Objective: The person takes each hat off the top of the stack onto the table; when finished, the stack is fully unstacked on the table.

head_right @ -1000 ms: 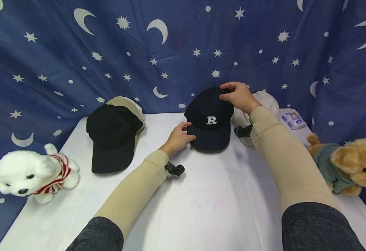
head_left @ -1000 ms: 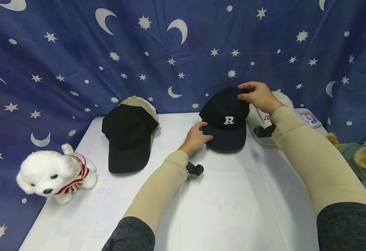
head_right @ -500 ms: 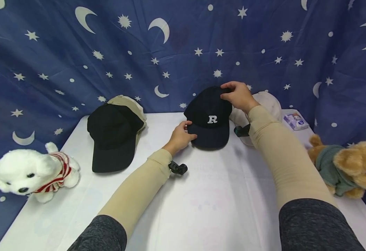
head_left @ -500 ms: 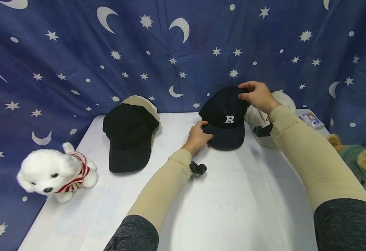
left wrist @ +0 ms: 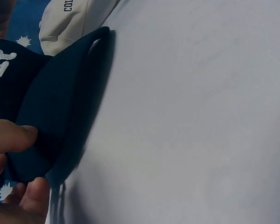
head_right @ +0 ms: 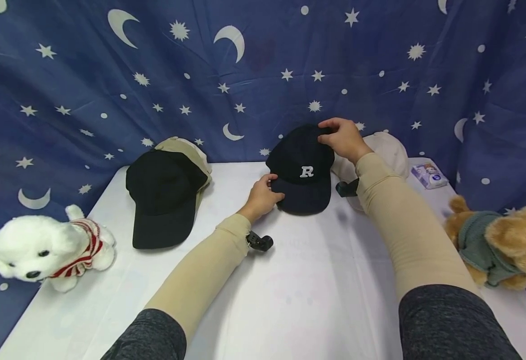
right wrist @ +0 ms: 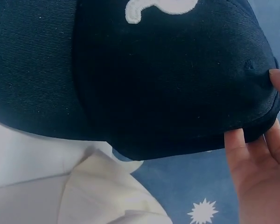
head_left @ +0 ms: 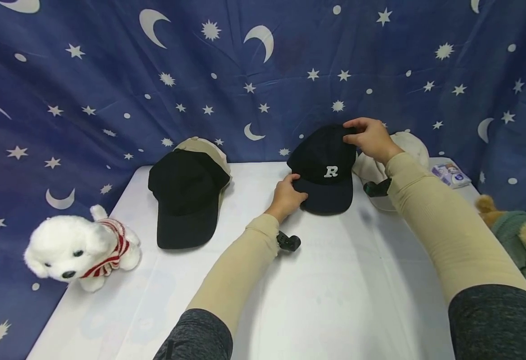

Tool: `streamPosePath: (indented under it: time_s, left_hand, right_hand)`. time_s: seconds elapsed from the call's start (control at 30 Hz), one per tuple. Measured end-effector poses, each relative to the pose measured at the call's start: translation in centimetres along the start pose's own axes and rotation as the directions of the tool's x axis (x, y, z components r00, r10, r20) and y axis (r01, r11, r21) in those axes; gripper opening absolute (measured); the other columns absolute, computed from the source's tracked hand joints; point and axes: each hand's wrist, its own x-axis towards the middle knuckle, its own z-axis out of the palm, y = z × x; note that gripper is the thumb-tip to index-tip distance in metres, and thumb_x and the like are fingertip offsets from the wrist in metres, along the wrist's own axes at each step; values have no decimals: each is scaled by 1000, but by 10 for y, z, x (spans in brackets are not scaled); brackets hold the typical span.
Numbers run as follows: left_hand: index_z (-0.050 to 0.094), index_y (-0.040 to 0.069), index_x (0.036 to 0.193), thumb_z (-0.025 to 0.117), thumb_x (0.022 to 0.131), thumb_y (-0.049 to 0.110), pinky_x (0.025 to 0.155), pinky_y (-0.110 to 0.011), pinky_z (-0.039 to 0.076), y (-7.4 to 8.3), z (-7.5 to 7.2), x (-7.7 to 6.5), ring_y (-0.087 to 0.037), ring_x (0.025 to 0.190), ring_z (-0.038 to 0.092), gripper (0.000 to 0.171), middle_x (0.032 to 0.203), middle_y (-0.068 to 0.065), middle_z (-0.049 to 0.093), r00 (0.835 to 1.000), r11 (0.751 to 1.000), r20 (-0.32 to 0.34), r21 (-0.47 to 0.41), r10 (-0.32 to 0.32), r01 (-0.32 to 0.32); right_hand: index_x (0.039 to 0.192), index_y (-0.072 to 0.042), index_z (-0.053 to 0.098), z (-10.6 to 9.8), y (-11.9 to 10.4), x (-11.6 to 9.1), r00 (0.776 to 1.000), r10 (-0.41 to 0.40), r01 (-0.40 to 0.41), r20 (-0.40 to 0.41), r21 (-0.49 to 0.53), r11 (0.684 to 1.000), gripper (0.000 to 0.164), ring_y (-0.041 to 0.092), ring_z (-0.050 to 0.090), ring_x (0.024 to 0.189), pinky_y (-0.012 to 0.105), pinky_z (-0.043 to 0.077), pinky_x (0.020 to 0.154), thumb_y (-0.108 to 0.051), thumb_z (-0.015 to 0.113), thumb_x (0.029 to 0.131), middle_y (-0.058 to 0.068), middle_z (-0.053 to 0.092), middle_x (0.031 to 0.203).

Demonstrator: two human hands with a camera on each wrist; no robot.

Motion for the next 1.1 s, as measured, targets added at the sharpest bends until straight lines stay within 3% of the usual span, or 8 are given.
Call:
streamPosePath:
  time_s: [0.37, 0.63, 0.9, 1.1]
  left_hand:
    - [52, 6, 143, 73, 88, 6, 110, -35, 37, 4, 16, 1, -29, 133, 46, 59, 141, -22, 49, 999, 1000, 26, 3, -21, 21]
    - [54, 4, 140, 74, 87, 3, 109, -34, 37, 6, 23, 2, -29, 132, 46, 57, 140, -21, 50, 1000, 1000, 14, 21, -22, 21]
    - [55, 7, 141, 74, 89, 5, 109, -35, 38, 9, 28, 2, -29, 132, 45, 55, 139, -19, 50, 999, 998, 17, 56, -42, 41]
    - [54, 6, 141, 73, 89, 5, 110, -35, 37, 13, 28, 3, -29, 132, 46, 56, 140, -19, 52, 999, 997, 19, 65, -34, 33]
  right_hand:
    - [137, 1, 56, -4, 4, 1, 1000, 11, -11, 7, 12, 1000, 45, 29, 50, 117, 47, 41, 102, -13, 65, 94, 19, 54, 135]
    - [135, 4, 56, -1, 11, 0, 1000, -5, 6, -15, 54, 999, 45, 27, 49, 118, 40, 42, 99, -10, 67, 93, 19, 52, 137]
    - [136, 3, 55, -2, 17, -3, 1000, 1, 1, -26, 71, 997, 46, 29, 45, 128, 43, 40, 104, -11, 66, 93, 18, 49, 142]
    - [139, 2, 54, -7, 16, -8, 995, -9, 20, -99, 112, 994, 50, 29, 43, 127, 36, 41, 99, -17, 67, 94, 19, 49, 139]
